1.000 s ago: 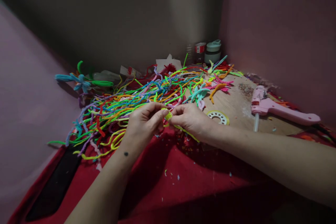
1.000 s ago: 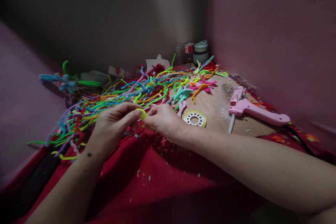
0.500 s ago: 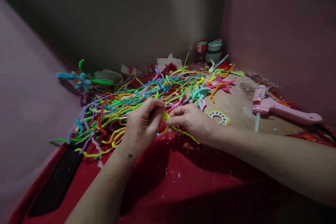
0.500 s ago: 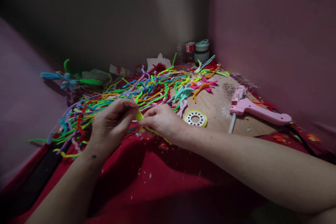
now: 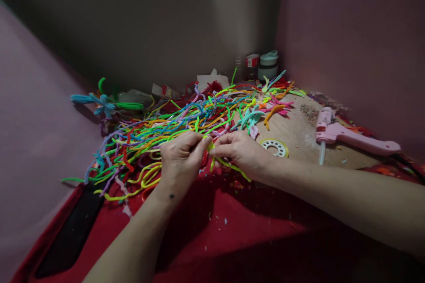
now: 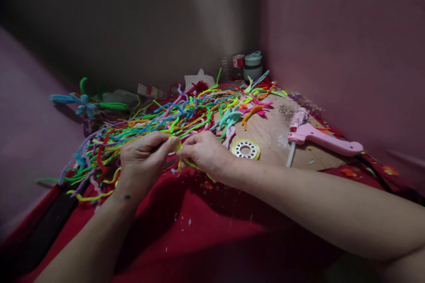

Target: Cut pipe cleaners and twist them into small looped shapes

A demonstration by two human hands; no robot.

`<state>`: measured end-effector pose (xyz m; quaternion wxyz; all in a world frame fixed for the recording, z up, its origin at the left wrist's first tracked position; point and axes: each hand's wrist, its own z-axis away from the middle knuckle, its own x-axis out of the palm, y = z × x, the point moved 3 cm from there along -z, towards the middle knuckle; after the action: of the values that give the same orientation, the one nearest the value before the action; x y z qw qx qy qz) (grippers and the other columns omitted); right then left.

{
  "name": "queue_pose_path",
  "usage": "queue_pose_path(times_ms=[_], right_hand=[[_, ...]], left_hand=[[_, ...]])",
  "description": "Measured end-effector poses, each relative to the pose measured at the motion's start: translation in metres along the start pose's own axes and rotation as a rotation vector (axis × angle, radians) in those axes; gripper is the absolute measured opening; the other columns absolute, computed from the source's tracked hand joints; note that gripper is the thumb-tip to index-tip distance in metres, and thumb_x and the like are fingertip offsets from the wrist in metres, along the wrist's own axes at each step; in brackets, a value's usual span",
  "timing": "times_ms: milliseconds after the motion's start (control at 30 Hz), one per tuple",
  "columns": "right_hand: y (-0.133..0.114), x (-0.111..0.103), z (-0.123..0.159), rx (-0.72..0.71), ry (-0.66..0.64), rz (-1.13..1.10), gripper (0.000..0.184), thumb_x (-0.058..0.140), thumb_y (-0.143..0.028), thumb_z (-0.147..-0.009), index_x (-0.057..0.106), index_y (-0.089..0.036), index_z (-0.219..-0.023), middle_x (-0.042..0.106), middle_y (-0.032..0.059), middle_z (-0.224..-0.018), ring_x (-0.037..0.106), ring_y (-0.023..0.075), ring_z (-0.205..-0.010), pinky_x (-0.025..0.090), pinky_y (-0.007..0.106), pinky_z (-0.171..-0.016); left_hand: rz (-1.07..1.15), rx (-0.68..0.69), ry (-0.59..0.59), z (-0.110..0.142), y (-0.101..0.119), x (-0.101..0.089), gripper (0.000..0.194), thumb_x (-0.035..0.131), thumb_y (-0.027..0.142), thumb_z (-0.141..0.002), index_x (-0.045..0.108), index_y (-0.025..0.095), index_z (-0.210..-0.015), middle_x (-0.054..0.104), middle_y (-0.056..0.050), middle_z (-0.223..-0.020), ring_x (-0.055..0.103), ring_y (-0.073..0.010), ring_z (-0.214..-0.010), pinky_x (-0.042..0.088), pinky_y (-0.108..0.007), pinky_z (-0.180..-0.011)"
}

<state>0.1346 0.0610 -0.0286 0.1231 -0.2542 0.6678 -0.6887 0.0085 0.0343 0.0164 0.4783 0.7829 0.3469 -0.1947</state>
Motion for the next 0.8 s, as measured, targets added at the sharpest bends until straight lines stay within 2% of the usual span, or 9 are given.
queue_pose_path(times_ms=[67, 133, 233, 367, 467, 533, 700, 767, 800], right_hand=[[0.001, 0.001, 0.000, 0.011, -0.014, -0.027, 0.020, 0.058, -0.019, -0.066, 0.055, -0.015, -0.046, 0.045, -0.0039, -0.040, 0.033, 0.0060, -0.038, 0.024, 0.024, -0.043], [0.000, 0.002, -0.001, 0.034, -0.023, -0.047, 0.019, 0.059, -0.019, -0.065, 0.055, -0.015, -0.046, 0.044, -0.0039, -0.039, 0.033, 0.0061, -0.038, 0.023, 0.024, -0.043], [-0.002, 0.003, -0.001, 0.055, -0.016, -0.081, 0.016, 0.060, -0.019, -0.062, 0.055, -0.015, -0.048, 0.047, -0.0035, -0.042, 0.034, 0.0062, -0.040, 0.024, 0.024, -0.044], [-0.005, -0.001, -0.004, 0.022, 0.034, -0.173, 0.016, 0.066, -0.023, -0.060, 0.055, -0.015, -0.052, 0.048, -0.0043, -0.046, 0.036, 0.0061, -0.043, 0.025, 0.023, -0.046], [-0.005, -0.006, -0.007, -0.030, 0.083, -0.170, 0.018, 0.068, -0.027, -0.060, 0.056, -0.015, -0.057, 0.049, -0.0041, -0.051, 0.038, 0.0069, -0.048, 0.027, 0.024, -0.049], [-0.004, -0.009, -0.007, -0.071, 0.132, -0.085, 0.017, 0.066, -0.028, -0.064, 0.056, -0.015, -0.058, 0.047, -0.0046, -0.052, 0.036, 0.0070, -0.049, 0.026, 0.024, -0.049], [-0.002, -0.011, -0.005, -0.069, 0.252, 0.059, 0.020, 0.061, -0.023, -0.069, 0.049, -0.016, -0.054, 0.038, -0.0065, -0.048, 0.031, 0.0074, -0.048, 0.021, 0.025, -0.049], [-0.003, -0.010, -0.005, -0.053, 0.256, -0.057, 0.019, 0.064, -0.022, -0.068, 0.051, -0.016, -0.056, 0.043, -0.0054, -0.052, 0.035, 0.0079, -0.050, 0.025, 0.025, -0.051], [-0.004, -0.009, -0.005, -0.050, 0.252, -0.133, 0.017, 0.066, -0.022, -0.066, 0.052, -0.016, -0.057, 0.046, -0.0050, -0.055, 0.037, 0.0079, -0.052, 0.026, 0.025, -0.052]], left_hand=[[-0.100, 0.105, 0.013, 0.002, 0.003, 0.001, 0.020, 0.058, 0.032, -0.078, 0.065, 0.019, -0.064, 0.059, 0.002, -0.060, 0.051, -0.0111, -0.057, 0.039, -0.023, -0.058], [-0.113, 0.116, 0.010, 0.002, 0.003, 0.001, 0.020, 0.058, 0.032, -0.078, 0.063, 0.019, -0.064, 0.058, 0.001, -0.060, 0.050, -0.0110, -0.057, 0.038, -0.023, -0.058], [0.030, -0.026, -0.037, 0.000, 0.000, 0.001, 0.021, 0.057, 0.033, -0.078, 0.059, 0.018, -0.064, 0.053, 0.002, -0.057, 0.046, -0.0097, -0.052, 0.036, -0.022, -0.052], [0.379, -0.331, -0.360, -0.003, -0.004, 0.005, 0.021, 0.058, 0.039, -0.077, 0.059, 0.018, -0.077, 0.047, 0.005, -0.052, 0.036, -0.0068, -0.042, 0.027, -0.019, -0.041], [0.386, -0.366, -0.539, -0.002, -0.004, 0.007, 0.020, 0.061, 0.035, -0.075, 0.058, 0.016, -0.068, 0.047, 0.004, -0.052, 0.035, -0.0060, -0.042, 0.025, -0.019, -0.040], [0.281, -0.279, -0.484, -0.002, -0.005, 0.005, 0.023, 0.059, 0.033, -0.076, 0.056, 0.016, -0.061, 0.045, 0.004, -0.050, 0.034, -0.0064, -0.043, 0.025, -0.019, -0.042], [-0.200, 0.197, -0.152, 0.003, 0.003, 0.003, 0.021, 0.054, 0.028, -0.079, 0.061, 0.019, -0.061, 0.053, 0.001, -0.056, 0.045, -0.0105, -0.055, 0.032, -0.022, -0.054], [-0.194, 0.228, -0.093, 0.005, 0.006, 0.001, 0.019, 0.054, 0.028, -0.080, 0.064, 0.020, -0.065, 0.059, -0.001, -0.063, 0.050, -0.0116, -0.060, 0.035, -0.023, -0.059], [-0.117, 0.178, -0.070, 0.004, 0.006, 0.000, 0.017, 0.055, 0.029, -0.080, 0.064, 0.020, -0.068, 0.060, -0.001, -0.065, 0.051, -0.0118, -0.061, 0.037, -0.023, -0.060]])
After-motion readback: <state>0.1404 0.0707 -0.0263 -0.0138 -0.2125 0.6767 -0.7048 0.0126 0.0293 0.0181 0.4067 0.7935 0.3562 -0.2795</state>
